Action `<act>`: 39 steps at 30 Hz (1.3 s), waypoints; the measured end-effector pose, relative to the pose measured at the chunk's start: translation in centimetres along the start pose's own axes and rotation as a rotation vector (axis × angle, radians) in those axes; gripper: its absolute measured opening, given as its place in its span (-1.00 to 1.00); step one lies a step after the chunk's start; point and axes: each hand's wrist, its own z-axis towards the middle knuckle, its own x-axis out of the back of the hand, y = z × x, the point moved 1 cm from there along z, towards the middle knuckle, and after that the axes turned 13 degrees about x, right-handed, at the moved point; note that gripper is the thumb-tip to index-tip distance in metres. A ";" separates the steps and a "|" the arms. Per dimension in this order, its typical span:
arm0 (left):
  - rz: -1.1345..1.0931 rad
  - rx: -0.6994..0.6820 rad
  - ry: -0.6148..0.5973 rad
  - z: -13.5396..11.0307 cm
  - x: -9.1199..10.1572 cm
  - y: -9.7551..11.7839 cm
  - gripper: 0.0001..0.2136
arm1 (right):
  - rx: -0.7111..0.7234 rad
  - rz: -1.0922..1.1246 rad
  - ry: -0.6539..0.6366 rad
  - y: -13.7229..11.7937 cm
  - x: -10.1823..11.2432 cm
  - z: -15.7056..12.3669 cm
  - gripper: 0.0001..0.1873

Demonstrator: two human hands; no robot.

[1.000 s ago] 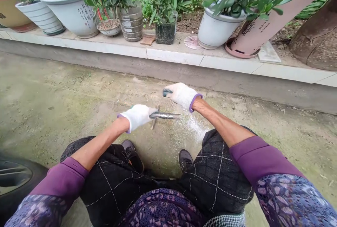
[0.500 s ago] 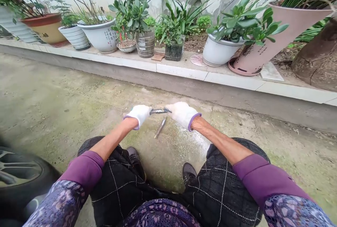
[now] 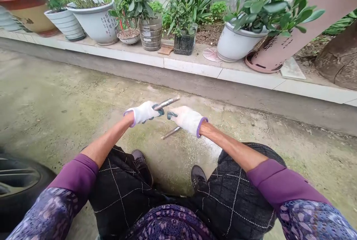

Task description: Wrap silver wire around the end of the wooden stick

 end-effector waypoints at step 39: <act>-1.188 -0.279 -0.584 -5.8 0.4 1.2 -0.52 | 0.076 0.108 -0.014 1.0 -2.3 0.0 -0.71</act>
